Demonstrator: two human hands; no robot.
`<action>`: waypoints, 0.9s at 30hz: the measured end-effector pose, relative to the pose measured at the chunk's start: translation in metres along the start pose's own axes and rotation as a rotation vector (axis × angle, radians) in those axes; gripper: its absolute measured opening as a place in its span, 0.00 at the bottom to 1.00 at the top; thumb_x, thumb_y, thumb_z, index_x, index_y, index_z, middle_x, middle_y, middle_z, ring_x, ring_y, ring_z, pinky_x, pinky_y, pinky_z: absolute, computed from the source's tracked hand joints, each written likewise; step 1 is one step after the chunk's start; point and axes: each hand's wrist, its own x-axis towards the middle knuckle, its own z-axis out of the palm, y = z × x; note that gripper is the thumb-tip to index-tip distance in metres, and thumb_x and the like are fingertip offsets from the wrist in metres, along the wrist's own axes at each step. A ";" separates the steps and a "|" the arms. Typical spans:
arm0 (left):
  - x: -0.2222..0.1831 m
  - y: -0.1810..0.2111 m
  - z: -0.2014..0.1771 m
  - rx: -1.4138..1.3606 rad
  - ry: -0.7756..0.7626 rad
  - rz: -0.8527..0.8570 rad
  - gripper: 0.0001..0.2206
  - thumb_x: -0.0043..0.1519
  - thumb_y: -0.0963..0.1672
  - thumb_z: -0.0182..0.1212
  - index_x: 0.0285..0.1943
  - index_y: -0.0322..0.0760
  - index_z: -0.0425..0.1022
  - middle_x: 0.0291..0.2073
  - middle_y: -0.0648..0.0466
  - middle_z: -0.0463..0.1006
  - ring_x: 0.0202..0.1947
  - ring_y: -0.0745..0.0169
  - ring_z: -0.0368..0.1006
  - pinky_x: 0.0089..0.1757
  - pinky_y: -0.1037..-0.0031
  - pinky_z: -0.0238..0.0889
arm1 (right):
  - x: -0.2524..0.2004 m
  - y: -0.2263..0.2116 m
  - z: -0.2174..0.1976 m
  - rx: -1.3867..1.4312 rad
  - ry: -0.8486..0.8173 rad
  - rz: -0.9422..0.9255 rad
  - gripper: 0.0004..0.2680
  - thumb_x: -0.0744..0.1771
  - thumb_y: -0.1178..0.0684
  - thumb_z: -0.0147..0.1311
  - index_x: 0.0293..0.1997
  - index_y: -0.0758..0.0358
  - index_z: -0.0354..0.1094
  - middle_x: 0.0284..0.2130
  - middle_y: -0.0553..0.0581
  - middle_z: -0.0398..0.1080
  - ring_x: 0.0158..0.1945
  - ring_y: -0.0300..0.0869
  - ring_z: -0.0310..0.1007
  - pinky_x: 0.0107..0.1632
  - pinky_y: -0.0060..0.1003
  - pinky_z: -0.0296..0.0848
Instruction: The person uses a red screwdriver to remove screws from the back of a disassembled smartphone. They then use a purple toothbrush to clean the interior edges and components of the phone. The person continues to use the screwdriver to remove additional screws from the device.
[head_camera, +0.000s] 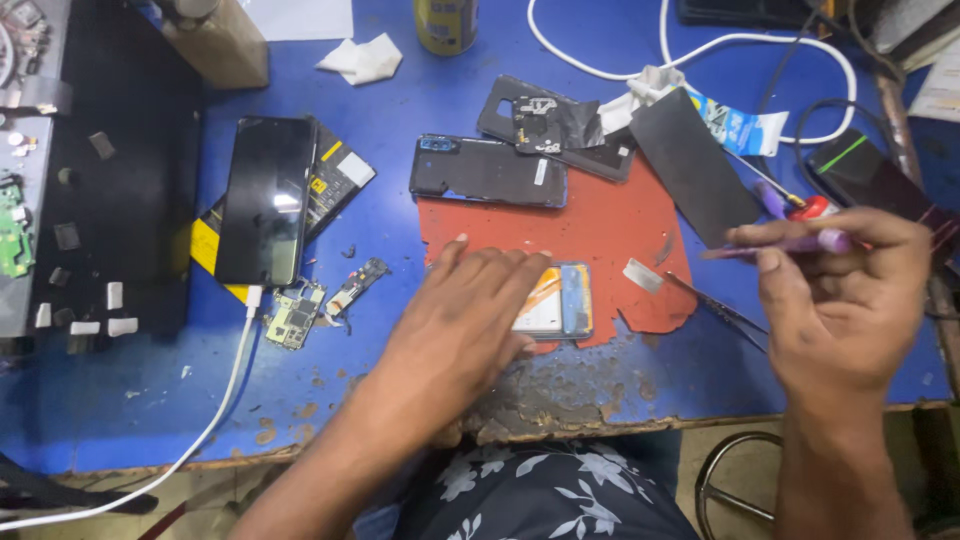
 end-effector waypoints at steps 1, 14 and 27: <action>-0.005 -0.001 -0.003 -0.002 0.017 -0.039 0.34 0.53 0.44 0.70 0.68 0.30 0.63 0.55 0.43 0.72 0.60 0.43 0.66 0.64 0.45 0.50 | -0.005 -0.001 0.004 0.176 -0.016 0.008 0.15 0.74 0.68 0.52 0.64 0.60 0.50 0.47 0.62 0.73 0.52 0.48 0.80 0.59 0.39 0.83; -0.056 -0.004 0.005 -0.028 0.489 -0.209 0.17 0.55 0.32 0.57 0.53 0.31 0.76 0.48 0.46 0.78 0.49 0.48 0.78 0.52 0.60 0.69 | -0.037 -0.008 0.072 0.100 -0.356 -0.238 0.18 0.69 0.69 0.51 0.66 0.64 0.50 0.46 0.61 0.71 0.54 0.49 0.80 0.52 0.38 0.85; -0.095 -0.014 0.009 -0.199 0.619 -0.327 0.19 0.46 0.29 0.48 0.44 0.28 0.77 0.29 0.47 0.75 0.27 0.57 0.75 0.32 0.70 0.69 | -0.032 -0.007 0.074 0.062 -0.384 -0.303 0.18 0.69 0.69 0.52 0.65 0.66 0.51 0.45 0.61 0.71 0.52 0.48 0.81 0.50 0.35 0.85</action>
